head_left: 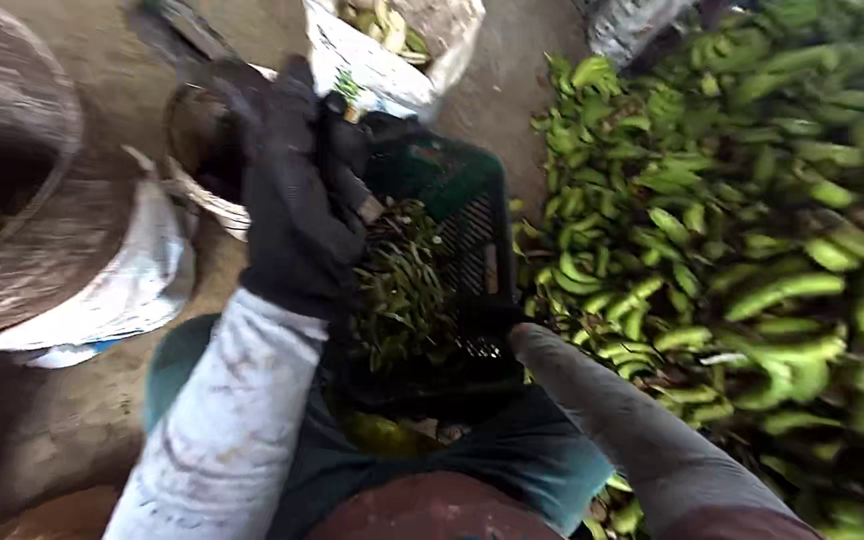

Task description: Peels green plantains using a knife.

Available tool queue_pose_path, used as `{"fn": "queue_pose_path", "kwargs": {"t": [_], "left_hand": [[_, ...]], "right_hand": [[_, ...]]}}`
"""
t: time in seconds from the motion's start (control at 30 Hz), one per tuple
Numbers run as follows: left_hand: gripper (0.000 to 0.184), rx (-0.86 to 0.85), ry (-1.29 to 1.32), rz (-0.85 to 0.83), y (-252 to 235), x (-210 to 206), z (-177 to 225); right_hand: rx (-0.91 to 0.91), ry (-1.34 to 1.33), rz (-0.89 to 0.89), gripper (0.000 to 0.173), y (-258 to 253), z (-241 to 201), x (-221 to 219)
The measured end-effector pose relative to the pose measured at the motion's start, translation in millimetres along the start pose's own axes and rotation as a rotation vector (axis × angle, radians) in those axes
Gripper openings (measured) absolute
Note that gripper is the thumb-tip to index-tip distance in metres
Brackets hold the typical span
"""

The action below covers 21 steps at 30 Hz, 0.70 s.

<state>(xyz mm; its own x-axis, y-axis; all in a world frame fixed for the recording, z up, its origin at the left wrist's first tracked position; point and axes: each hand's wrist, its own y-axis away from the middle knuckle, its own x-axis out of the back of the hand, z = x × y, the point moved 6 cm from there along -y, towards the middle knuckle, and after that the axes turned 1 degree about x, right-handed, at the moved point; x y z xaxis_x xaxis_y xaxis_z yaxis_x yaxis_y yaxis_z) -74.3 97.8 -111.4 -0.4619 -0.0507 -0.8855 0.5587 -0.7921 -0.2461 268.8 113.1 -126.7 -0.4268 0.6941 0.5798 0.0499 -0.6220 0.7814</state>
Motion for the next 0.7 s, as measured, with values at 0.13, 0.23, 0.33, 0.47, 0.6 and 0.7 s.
{"fn": "queue_pose_path", "kwargs": {"t": [0.13, 0.23, 0.33, 0.47, 0.6, 0.7], "left_hand": [[0.032, 0.031, -0.034, 0.015, 4, 9, -8], [0.033, 0.003, 0.035, -0.151, 8, 1, -9], [0.025, 0.179, -0.096, 0.136, 26, -80, 24], [0.017, 0.206, -0.264, 0.179, 31, -120, 31], [0.015, 0.347, -0.357, 0.084, 35, -118, 13], [0.022, 0.528, -0.615, -0.019, 47, -126, -8]], "right_hand": [[0.007, -0.010, -0.155, 0.049, -33, 22, -76], [-0.030, -0.010, -0.182, 0.051, -37, 3, -87], [-0.037, -0.064, -0.214, 0.059, -29, -27, -83], [0.058, -0.063, -0.175, 0.057, -49, -32, -93], [0.192, -0.321, -0.099, 0.048, -41, 2, -65], [0.331, -0.973, 0.029, 0.037, 1, 40, -21]]}}
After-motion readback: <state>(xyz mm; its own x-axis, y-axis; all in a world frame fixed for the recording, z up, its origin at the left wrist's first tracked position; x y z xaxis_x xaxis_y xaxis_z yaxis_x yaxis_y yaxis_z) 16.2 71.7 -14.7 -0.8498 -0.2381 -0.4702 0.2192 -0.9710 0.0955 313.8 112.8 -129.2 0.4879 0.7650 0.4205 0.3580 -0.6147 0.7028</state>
